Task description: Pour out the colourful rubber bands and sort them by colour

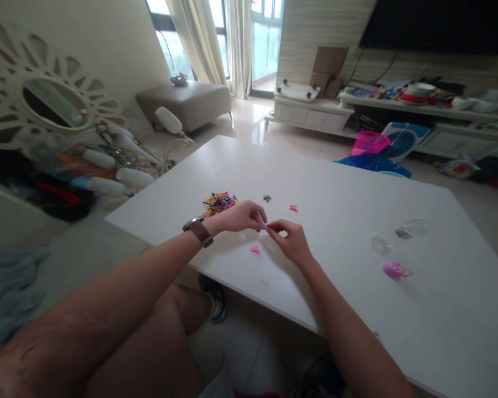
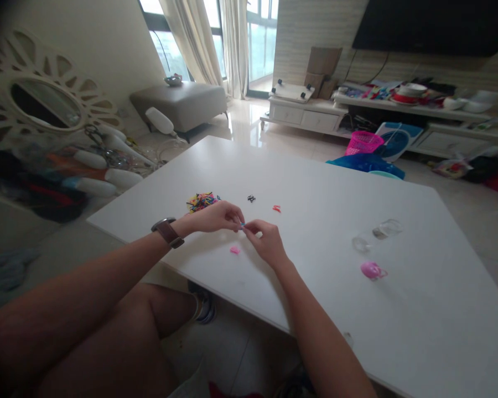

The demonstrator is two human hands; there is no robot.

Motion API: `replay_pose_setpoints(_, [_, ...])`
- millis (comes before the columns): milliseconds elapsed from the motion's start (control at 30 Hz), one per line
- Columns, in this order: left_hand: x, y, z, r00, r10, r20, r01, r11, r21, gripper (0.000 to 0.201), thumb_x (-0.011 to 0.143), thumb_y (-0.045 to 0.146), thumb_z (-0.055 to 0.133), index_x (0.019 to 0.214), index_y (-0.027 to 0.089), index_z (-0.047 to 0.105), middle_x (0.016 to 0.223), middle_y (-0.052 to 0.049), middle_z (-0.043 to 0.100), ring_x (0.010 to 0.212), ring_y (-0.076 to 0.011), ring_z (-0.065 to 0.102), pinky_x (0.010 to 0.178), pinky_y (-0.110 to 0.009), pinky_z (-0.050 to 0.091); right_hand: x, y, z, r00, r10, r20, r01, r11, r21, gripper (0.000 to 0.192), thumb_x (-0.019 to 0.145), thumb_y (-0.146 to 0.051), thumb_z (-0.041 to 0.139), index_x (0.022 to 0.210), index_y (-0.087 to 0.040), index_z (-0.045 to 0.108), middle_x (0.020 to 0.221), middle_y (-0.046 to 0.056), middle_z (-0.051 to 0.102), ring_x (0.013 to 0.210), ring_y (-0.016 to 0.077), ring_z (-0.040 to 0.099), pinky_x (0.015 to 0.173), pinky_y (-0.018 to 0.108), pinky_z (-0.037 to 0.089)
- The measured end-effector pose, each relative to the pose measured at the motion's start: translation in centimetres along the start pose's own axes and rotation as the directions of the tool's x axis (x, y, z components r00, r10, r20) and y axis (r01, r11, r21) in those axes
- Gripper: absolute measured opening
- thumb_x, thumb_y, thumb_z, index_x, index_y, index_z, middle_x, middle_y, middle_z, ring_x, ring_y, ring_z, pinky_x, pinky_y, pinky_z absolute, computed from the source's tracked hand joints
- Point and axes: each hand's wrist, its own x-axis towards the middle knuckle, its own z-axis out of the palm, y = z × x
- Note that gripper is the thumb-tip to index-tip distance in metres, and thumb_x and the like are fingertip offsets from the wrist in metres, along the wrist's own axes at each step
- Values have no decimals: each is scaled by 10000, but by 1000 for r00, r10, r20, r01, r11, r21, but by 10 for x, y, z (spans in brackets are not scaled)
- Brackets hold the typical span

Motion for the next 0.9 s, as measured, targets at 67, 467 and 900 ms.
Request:
replay_pose_setpoints(67, [0, 1, 1, 1000, -3, -4, 3, 1000, -4, 231, 745, 271, 761, 901, 110, 704, 767, -83, 756, 732, -167, 700, 642, -242, 505, 0, 1, 0, 1000, 7, -25, -7, 1000, 4, 119, 872, -296, 654, 849, -205, 727, 800, 29, 744, 724, 176, 687, 716, 301, 540])
replay_pose_setpoints(467, [6, -7, -3, 989, 8, -147, -6, 1000, 14, 204, 715, 231, 762, 870, 106, 717, 771, -73, 735, 733, -153, 674, 660, -246, 502, 2, 6, -2, 989, 37, -145, -38, 999, -3, 105, 846, -289, 645, 825, -202, 701, 774, 26, 727, 701, 175, 675, 722, 305, 548])
replay_pose_setpoints(900, [5, -1, -6, 996, 18, -88, -1, 982, 187, 211, 780, 280, 692, 890, 120, 775, 672, -46, 704, 611, -117, 593, 556, -207, 409, 3, 9, -4, 989, 18, -148, -28, 998, -64, 99, 847, -272, 633, 823, -200, 695, 778, 32, 726, 701, 177, 672, 712, 306, 543])
